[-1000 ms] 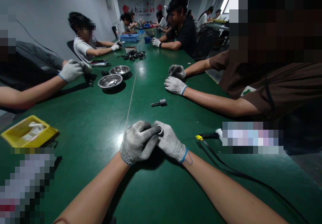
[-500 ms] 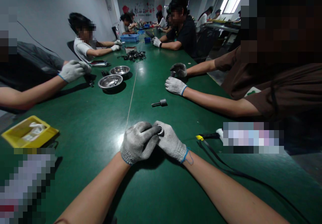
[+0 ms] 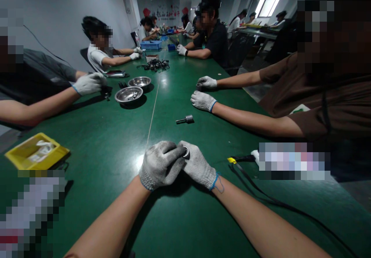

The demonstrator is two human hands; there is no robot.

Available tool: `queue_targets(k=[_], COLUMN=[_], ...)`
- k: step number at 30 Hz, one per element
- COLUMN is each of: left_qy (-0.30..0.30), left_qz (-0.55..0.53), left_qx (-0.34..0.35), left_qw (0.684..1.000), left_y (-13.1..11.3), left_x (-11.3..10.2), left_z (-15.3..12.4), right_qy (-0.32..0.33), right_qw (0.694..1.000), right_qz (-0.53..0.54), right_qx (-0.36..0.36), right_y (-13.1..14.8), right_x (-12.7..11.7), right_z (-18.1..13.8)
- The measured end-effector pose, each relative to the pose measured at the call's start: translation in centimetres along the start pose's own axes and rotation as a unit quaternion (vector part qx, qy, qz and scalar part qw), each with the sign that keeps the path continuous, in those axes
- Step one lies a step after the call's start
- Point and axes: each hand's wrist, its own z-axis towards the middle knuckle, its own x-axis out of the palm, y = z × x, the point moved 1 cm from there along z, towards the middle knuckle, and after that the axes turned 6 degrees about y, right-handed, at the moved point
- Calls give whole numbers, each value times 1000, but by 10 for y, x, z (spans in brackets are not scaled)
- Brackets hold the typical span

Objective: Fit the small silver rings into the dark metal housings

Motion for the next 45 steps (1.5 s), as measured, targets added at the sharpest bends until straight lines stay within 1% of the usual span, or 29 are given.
queue_targets(k=[8,12,16,22,26,30,34,37,39,42,44,45], left_qy=[10,-4,-11,-2,10,17,17,0,-16,-27,-9,10], left_qz=[5,46,79,58,48,43,26,10,-7,-63,-117,-143], left_qx=[-1,-5,-8,-25,-23,-28,-27,-36,-60,-148,-197,-209], left_qw=[1000,999,997,998,999,999,999,999,998,987,973,967], left_y=[-1,-4,-6,-4,-4,-4,-4,-5,-6,-4,0,2], left_x=[0,-4,-5,0,0,0,1,3,5,9,9,8], left_z=[0,3,4,0,-1,0,-1,-2,-1,3,7,9], right_qy=[4,-2,1,-20,-17,-17,-13,-20,-29,-66,-89,-96], right_qw=[1000,1000,1000,999,999,1000,1000,1000,999,997,993,991], right_qz=[-14,-16,7,28,22,19,6,-8,-13,-35,-66,-85], right_qx=[2,-2,-4,13,23,19,8,5,9,27,40,43], right_y=[0,-1,0,2,1,-1,-2,-3,-4,-7,-8,-9], right_x=[0,0,1,1,1,1,1,2,4,7,8,9], right_z=[-1,-1,0,1,0,0,0,1,1,-1,-3,-5])
